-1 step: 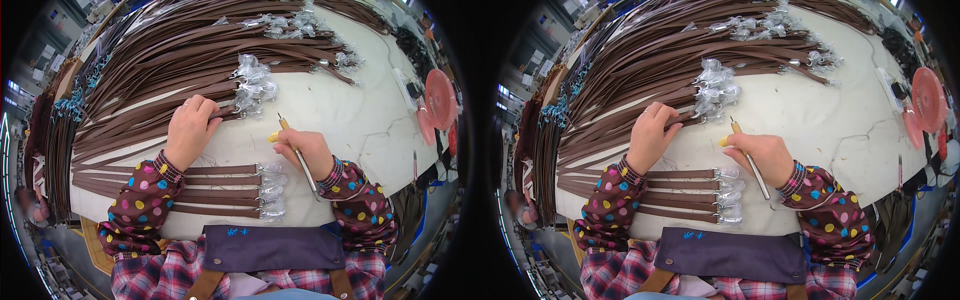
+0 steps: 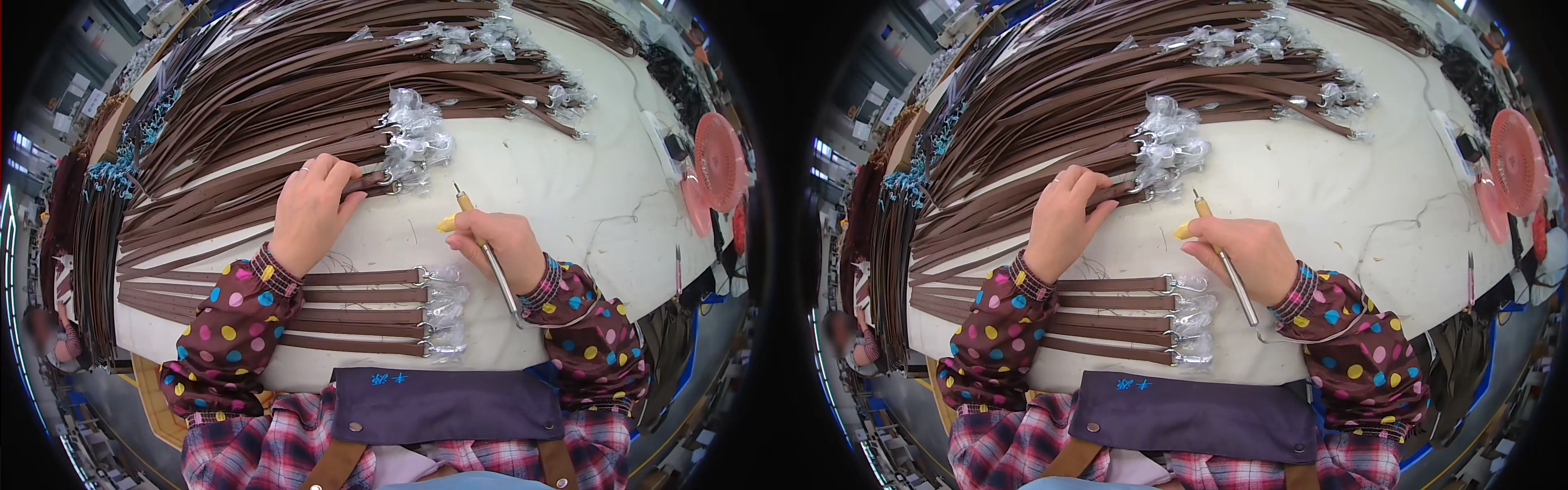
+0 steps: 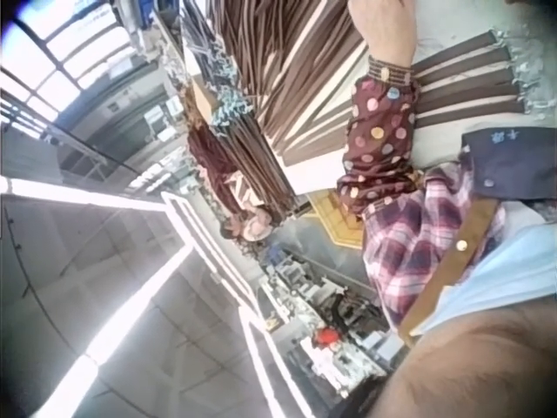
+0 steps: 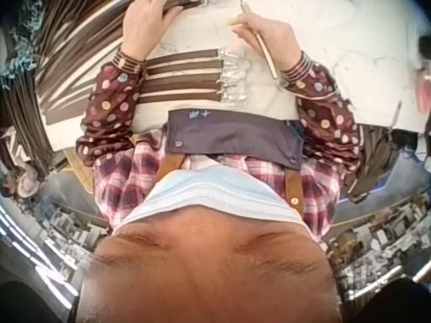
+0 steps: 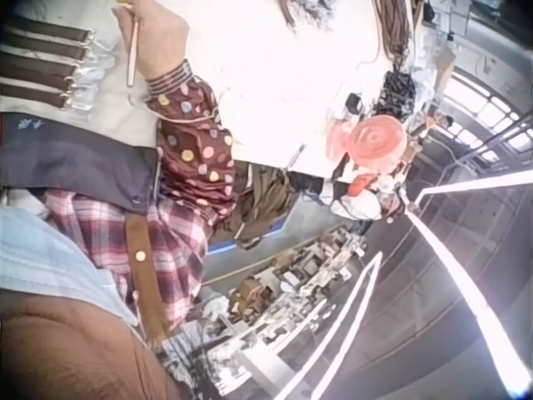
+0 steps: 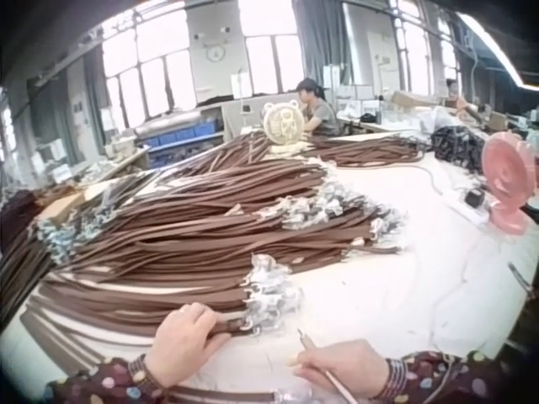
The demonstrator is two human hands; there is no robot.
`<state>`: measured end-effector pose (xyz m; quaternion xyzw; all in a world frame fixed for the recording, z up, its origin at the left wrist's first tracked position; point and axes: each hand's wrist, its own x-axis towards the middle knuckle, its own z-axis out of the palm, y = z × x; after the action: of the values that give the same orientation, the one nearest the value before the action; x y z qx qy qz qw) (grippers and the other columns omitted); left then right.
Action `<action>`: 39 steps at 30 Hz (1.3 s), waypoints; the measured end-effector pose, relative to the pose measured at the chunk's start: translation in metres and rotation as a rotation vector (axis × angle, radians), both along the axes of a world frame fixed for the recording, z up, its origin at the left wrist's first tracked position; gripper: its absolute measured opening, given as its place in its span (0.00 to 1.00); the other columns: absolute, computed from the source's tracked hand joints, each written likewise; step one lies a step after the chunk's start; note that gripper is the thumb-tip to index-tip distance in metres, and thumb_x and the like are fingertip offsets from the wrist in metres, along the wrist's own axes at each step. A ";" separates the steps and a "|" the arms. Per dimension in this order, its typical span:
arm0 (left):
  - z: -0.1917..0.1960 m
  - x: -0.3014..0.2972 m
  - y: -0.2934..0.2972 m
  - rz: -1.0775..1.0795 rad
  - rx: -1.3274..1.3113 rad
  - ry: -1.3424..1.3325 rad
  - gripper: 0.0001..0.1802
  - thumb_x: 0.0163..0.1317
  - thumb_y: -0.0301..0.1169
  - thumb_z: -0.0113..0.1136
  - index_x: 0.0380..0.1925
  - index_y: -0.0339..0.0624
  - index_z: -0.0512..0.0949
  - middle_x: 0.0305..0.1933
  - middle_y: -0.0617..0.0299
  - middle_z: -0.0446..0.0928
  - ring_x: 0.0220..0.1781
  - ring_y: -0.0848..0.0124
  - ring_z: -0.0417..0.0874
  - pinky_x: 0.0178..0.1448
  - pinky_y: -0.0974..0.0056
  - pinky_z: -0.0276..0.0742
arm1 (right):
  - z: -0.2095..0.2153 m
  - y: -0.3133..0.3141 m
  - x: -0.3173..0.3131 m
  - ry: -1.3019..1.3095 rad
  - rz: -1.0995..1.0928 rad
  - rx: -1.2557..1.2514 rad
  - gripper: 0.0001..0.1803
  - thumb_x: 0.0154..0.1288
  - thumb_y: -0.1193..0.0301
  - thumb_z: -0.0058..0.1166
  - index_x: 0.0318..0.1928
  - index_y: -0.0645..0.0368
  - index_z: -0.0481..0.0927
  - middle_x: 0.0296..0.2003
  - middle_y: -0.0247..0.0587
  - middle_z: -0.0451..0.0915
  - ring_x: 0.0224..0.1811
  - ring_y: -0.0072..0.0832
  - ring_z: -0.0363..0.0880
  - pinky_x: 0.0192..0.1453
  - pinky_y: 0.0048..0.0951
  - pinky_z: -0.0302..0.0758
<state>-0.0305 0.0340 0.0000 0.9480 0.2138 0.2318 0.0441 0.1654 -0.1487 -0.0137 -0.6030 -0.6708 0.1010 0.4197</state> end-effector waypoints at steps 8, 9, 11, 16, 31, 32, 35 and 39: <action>0.004 0.012 0.016 0.112 -0.063 -0.048 0.06 0.57 0.31 0.62 0.32 0.45 0.76 0.31 0.64 0.75 0.39 0.63 0.77 0.42 0.57 0.72 | 0.000 0.002 0.002 -0.088 -0.010 0.056 0.07 0.59 0.69 0.62 0.35 0.57 0.79 0.24 0.41 0.80 0.24 0.37 0.80 0.29 0.32 0.76; 0.004 0.011 0.016 0.111 -0.063 -0.045 0.06 0.57 0.31 0.62 0.32 0.45 0.76 0.31 0.64 0.75 0.39 0.63 0.77 0.42 0.57 0.72 | -0.001 0.002 0.002 -0.090 -0.011 0.059 0.07 0.59 0.69 0.62 0.35 0.57 0.79 0.24 0.41 0.80 0.24 0.37 0.80 0.29 0.32 0.76; 0.003 0.009 0.014 0.075 -0.189 0.023 0.06 0.57 0.31 0.62 0.33 0.44 0.77 0.32 0.63 0.76 0.38 0.61 0.78 0.41 0.58 0.75 | -0.001 0.002 0.003 -0.098 -0.017 0.061 0.07 0.59 0.70 0.62 0.35 0.57 0.79 0.24 0.41 0.80 0.24 0.37 0.80 0.29 0.32 0.76; -0.006 -0.002 0.009 -0.152 0.137 -0.012 0.07 0.57 0.30 0.62 0.35 0.43 0.77 0.34 0.62 0.76 0.36 0.62 0.79 0.37 0.63 0.76 | 0.001 0.001 0.004 -0.096 -0.004 0.055 0.08 0.58 0.70 0.63 0.35 0.57 0.79 0.23 0.41 0.80 0.24 0.37 0.80 0.29 0.31 0.76; -0.004 -0.013 -0.045 -0.213 -0.419 0.046 0.13 0.51 0.27 0.69 0.36 0.40 0.77 0.33 0.61 0.73 0.27 0.69 0.75 0.31 0.66 0.73 | -0.005 0.006 0.004 -0.150 0.085 0.053 0.20 0.50 0.73 0.68 0.45 0.57 0.78 0.38 0.42 0.80 0.41 0.39 0.77 0.47 0.33 0.74; 0.002 -0.009 -0.046 -0.174 -0.475 0.107 0.14 0.52 0.31 0.69 0.36 0.40 0.77 0.34 0.60 0.74 0.30 0.67 0.77 0.33 0.64 0.75 | -0.006 0.006 0.005 -0.151 0.084 0.051 0.20 0.50 0.73 0.68 0.45 0.57 0.78 0.38 0.42 0.80 0.41 0.39 0.77 0.47 0.33 0.74; 0.001 0.000 -0.045 -0.152 -0.525 0.153 0.15 0.52 0.34 0.70 0.36 0.41 0.76 0.35 0.60 0.75 0.33 0.65 0.80 0.36 0.62 0.76 | -0.011 0.007 0.007 -0.112 0.122 0.010 0.21 0.51 0.74 0.67 0.47 0.57 0.77 0.39 0.42 0.80 0.41 0.40 0.77 0.47 0.33 0.73; 0.004 0.010 -0.043 -0.139 -0.598 0.191 0.16 0.51 0.34 0.70 0.36 0.42 0.77 0.33 0.60 0.76 0.32 0.66 0.80 0.37 0.62 0.76 | -0.019 0.008 0.007 0.009 0.083 0.092 0.19 0.61 0.78 0.58 0.53 0.58 0.72 0.41 0.41 0.82 0.42 0.32 0.78 0.49 0.29 0.74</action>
<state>-0.0208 -0.0095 0.0040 0.9227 0.2105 0.0649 0.3163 0.1723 -0.1404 -0.0325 -0.5543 -0.6973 0.0899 0.4454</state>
